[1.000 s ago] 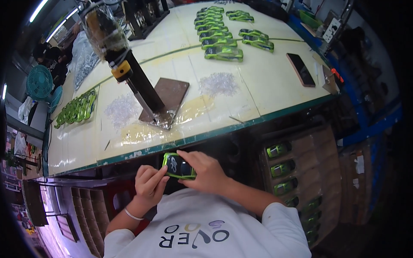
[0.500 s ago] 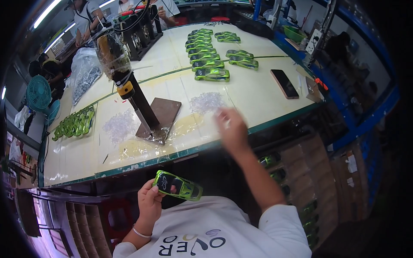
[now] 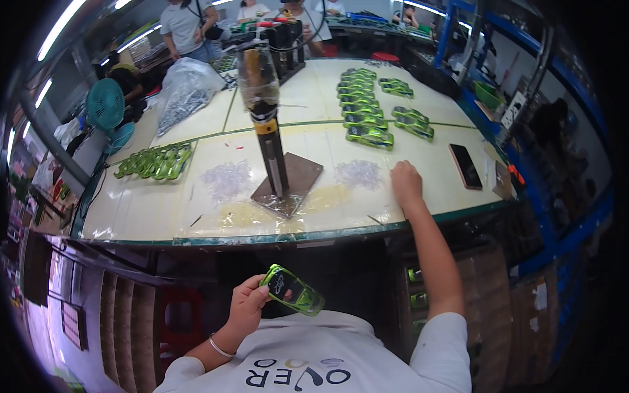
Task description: The person assembles toy car chassis and toy car bodies by hand at a manufacturing workbench.
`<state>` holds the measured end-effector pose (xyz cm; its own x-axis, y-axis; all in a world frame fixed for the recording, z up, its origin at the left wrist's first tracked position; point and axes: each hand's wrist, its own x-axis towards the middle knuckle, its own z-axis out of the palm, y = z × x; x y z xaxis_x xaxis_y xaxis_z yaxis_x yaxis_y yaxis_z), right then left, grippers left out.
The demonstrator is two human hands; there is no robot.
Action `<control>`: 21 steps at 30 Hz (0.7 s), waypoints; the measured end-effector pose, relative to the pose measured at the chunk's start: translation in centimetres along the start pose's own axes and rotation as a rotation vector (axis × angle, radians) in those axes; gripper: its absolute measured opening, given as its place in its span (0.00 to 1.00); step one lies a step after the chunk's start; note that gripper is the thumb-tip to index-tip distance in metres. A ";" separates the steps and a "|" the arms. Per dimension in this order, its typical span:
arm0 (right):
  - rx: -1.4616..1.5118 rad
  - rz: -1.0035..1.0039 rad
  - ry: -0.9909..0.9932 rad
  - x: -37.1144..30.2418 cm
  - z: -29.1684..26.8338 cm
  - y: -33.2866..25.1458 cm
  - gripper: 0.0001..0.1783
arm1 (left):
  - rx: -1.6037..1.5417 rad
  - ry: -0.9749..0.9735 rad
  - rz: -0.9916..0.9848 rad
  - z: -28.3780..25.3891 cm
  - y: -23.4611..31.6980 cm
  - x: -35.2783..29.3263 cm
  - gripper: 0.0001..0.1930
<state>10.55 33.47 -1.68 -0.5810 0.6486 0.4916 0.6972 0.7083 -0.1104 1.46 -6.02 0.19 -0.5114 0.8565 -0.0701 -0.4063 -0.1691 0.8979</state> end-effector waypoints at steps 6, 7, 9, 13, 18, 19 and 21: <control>-0.166 -0.186 -0.090 -0.8 -1.4 0.8 0.05 | -0.033 0.038 0.010 -0.6 -0.6 -1.0 0.13; -0.162 -0.193 -0.081 -0.7 -1.2 1.4 0.05 | -0.048 0.013 0.007 -0.7 -0.7 -1.0 0.13; 0.062 -0.063 -0.047 -0.1 -0.4 2.8 0.06 | 0.015 0.041 0.005 -0.2 -0.1 -1.2 0.13; 0.563 0.372 -0.423 2.0 -2.7 2.3 0.06 | 0.003 0.060 0.039 -0.3 -0.2 -1.2 0.13; 0.639 0.422 -0.638 2.0 -3.4 2.9 0.06 | -0.025 0.065 0.024 -0.7 0.3 -1.0 0.12; 0.635 0.420 -0.649 1.9 -3.5 2.9 0.06 | -0.020 0.068 0.037 -0.7 0.6 -0.7 0.12; 0.741 0.402 -0.593 1.3 -3.9 3.0 0.05 | 0.000 0.086 0.037 -0.5 1.6 0.2 0.12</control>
<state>13.56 35.32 2.00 -0.6156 0.7666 -0.1828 0.5691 0.2719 -0.7760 0.33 -6.36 1.44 -0.5891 0.8047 -0.0743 -0.3860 -0.1994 0.9007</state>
